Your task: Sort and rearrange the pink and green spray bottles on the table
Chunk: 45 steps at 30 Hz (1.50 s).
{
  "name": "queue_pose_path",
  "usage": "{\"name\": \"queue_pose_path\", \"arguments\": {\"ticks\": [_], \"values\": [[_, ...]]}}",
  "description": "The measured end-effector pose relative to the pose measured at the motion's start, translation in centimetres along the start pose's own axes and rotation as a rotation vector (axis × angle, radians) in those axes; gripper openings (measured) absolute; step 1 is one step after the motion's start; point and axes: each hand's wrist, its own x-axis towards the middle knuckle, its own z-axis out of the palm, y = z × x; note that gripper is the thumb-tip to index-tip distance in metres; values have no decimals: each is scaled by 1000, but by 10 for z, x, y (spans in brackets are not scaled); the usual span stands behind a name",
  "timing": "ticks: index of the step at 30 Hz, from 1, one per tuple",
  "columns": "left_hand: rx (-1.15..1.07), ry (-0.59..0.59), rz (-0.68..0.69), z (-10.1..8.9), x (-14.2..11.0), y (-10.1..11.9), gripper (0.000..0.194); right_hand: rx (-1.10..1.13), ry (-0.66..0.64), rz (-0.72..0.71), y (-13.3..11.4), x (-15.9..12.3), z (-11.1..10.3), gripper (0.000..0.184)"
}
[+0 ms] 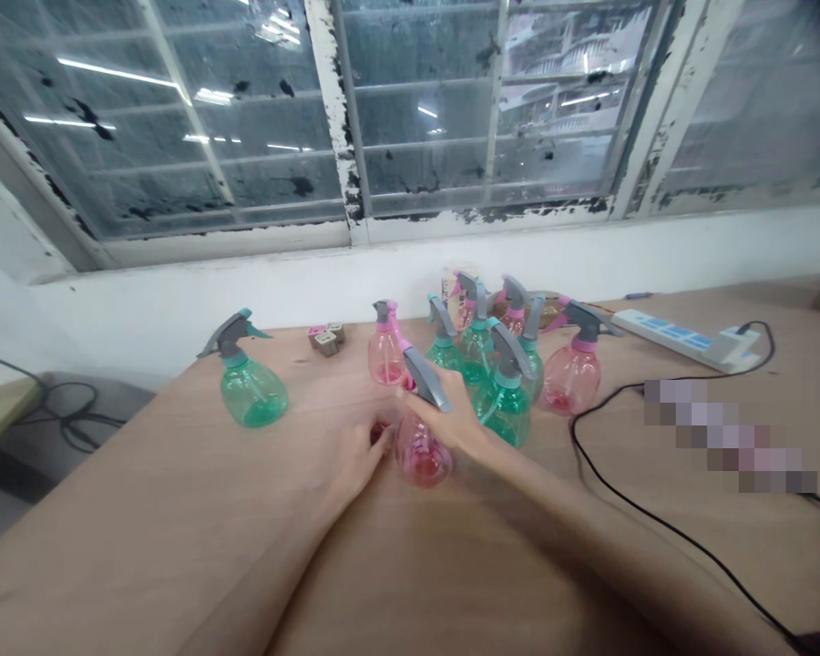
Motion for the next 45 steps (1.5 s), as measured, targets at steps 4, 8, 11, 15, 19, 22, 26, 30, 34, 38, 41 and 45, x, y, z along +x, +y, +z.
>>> {"name": "queue_pose_path", "arguments": {"ticks": [4,8,11,15,19,22,26,30,34,38,41,45], "values": [[-6,0,-13,1,0,-1,28,-39,21,-18,2,-1,0,3],[-14,-15,-22,0,0,0,26,0,15,15,5,1,2,4],[9,-8,-28,-1,-1,3,26,23,17,59,5,1,4,10],[20,-6,-36,-2,-1,6,27,22,13,75,4,-1,5,25],[0,0,-42,-2,-1,6,26,40,44,56,3,-1,6,34],[-13,-4,-28,-2,-1,4,25,67,78,28,4,-1,7,41],[3,-1,-16,-2,-1,4,26,60,75,26,6,-1,7,40],[13,0,-24,-2,-1,5,26,40,26,52,7,-1,7,29],[13,-8,-38,-1,0,4,26,61,-2,85,7,-1,6,19],[-21,-11,-23,0,0,4,25,-7,26,45,4,0,3,11],[-3,2,-19,0,0,4,24,-112,45,-1,1,1,2,3],[23,-8,-35,0,0,4,27,-217,49,-22,-3,1,0,9]]}}
